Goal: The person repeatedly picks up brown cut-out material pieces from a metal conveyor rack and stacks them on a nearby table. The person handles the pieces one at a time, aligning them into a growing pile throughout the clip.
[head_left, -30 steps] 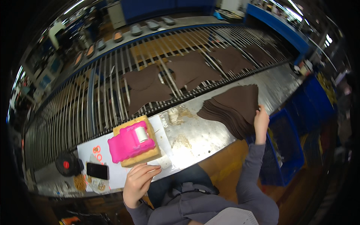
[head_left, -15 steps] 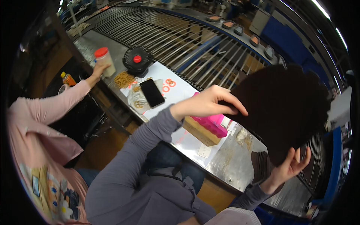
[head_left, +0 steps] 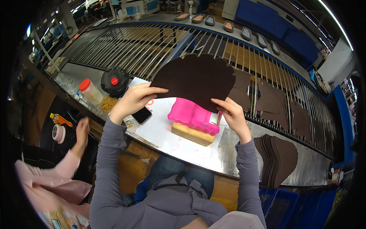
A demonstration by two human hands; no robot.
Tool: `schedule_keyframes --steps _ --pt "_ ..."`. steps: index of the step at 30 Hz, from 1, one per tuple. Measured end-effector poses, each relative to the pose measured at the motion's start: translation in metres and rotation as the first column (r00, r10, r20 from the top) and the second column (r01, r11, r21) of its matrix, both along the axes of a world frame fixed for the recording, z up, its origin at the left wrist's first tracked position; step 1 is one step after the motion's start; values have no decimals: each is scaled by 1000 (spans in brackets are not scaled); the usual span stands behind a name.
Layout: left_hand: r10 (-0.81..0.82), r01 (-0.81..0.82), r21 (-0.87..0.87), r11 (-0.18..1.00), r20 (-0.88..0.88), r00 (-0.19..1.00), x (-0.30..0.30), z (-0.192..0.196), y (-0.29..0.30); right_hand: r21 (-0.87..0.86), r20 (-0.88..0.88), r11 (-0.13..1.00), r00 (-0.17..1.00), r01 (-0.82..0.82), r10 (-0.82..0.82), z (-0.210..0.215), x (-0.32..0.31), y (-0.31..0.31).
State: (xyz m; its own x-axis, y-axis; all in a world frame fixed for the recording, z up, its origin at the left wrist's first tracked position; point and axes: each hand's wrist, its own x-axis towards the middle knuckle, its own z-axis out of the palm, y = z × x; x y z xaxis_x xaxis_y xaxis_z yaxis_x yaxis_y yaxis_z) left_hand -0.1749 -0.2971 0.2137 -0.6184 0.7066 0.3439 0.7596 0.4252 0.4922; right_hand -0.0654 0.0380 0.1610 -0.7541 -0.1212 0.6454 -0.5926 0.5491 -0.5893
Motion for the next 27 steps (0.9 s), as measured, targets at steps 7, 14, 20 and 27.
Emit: schedule_keyframes --steps 7,14,20,27 --pt "-82 80 36 996 41 996 -4 -7 5 81 120 995 991 57 -66 -10 10 10" --pt "-261 266 59 962 -82 962 -2 -19 51 84 88 977 975 195 -202 -27 43 37" --pt "-388 389 -21 921 -153 909 -5 -36 98 22 110 928 922 371 -371 -83 74 56" --pt "-578 564 -126 816 -161 800 -1 -36 153 -87 192 840 836 535 -513 -128 117 67"
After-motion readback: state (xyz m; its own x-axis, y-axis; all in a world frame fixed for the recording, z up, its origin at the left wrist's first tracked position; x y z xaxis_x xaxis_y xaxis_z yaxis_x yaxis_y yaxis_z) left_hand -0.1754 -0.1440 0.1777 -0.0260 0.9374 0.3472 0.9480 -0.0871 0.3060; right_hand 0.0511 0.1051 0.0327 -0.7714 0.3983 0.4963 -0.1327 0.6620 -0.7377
